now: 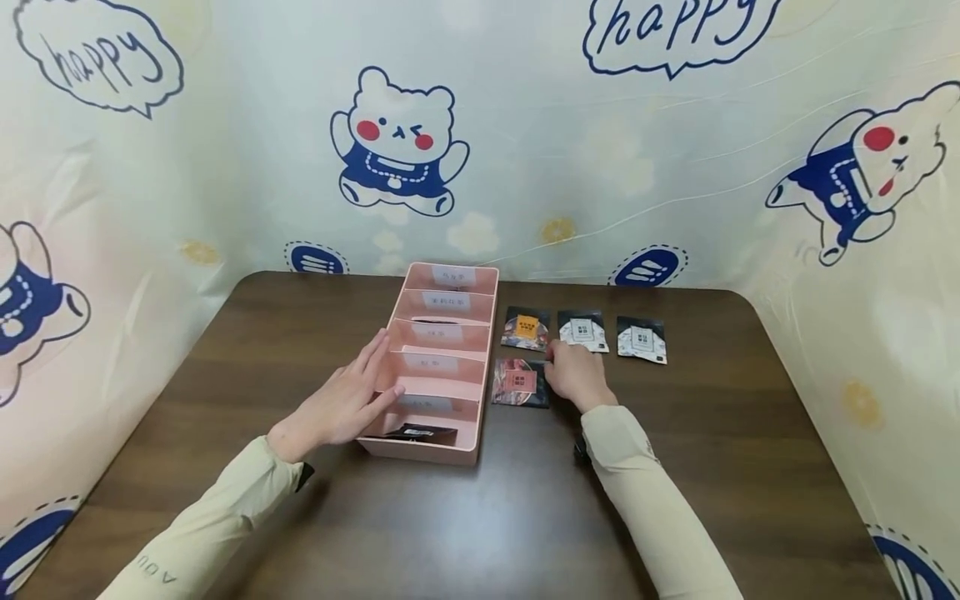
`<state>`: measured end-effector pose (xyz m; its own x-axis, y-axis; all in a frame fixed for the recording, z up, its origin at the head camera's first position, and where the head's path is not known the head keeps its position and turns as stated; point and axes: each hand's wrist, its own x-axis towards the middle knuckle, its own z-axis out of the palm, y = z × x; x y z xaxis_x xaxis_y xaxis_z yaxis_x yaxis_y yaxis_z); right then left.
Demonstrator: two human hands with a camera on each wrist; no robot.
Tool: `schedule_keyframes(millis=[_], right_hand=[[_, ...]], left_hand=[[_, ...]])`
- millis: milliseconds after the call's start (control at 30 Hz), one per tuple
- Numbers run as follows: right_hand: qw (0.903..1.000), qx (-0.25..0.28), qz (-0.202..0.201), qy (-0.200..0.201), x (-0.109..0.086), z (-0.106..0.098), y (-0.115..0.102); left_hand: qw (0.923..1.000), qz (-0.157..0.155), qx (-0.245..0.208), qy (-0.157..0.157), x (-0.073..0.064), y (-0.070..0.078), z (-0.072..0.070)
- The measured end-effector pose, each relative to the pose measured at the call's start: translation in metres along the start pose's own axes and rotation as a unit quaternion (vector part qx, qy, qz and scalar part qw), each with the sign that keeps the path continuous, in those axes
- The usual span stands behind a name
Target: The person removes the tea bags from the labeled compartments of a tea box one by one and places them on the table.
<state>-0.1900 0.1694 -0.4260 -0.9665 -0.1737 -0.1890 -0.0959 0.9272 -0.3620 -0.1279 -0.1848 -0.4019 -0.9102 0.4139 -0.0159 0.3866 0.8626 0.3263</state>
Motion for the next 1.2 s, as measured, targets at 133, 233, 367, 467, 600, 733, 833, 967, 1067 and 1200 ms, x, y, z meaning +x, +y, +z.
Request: schedule_keyframes(millis=[133,233,367,467,600,733,833,967,1067,1200], right_hand=[[0.9998,0.009,-0.005,0.017,-0.001,-0.004,0.000],[0.9989,0.014,-0.017,0.041,-0.004,-0.007,-0.004],[0.9957,0.032,-0.052,0.070,-0.013,-0.019,-0.019],[0.9895,0.055,-0.105,0.084,-0.023,-0.028,-0.036],[0.9740,0.078,-0.197,0.080,-0.038,-0.033,-0.061],[0.9547,0.061,-0.286,0.057,-0.052,-0.038,-0.083],[0.9429,0.041,-0.329,0.034,-0.062,-0.036,-0.099],[0.9348,0.008,-0.355,-0.013,-0.077,-0.030,-0.114],[0.9305,-0.011,-0.363,-0.049,-0.087,-0.023,-0.122],[0.9276,-0.028,-0.367,-0.066,-0.090,-0.016,-0.126]], left_hand=[[1.0000,0.000,-0.001,-0.002,0.001,0.000,0.000],[1.0000,-0.001,-0.004,-0.004,-0.001,0.000,0.000],[0.9999,-0.002,-0.010,-0.006,0.000,0.001,0.001],[0.9999,0.001,-0.014,-0.004,0.000,0.001,0.000],[0.9999,0.003,-0.014,-0.003,-0.002,-0.002,0.001],[0.9999,0.004,-0.014,0.003,0.000,-0.003,0.003],[0.9999,0.002,-0.013,0.004,-0.001,-0.006,0.001],[0.9999,0.004,-0.015,0.006,-0.004,-0.007,0.001],[0.9998,0.005,-0.018,0.008,-0.008,-0.006,0.003],[0.9995,0.002,-0.025,0.017,-0.008,-0.003,0.006]])
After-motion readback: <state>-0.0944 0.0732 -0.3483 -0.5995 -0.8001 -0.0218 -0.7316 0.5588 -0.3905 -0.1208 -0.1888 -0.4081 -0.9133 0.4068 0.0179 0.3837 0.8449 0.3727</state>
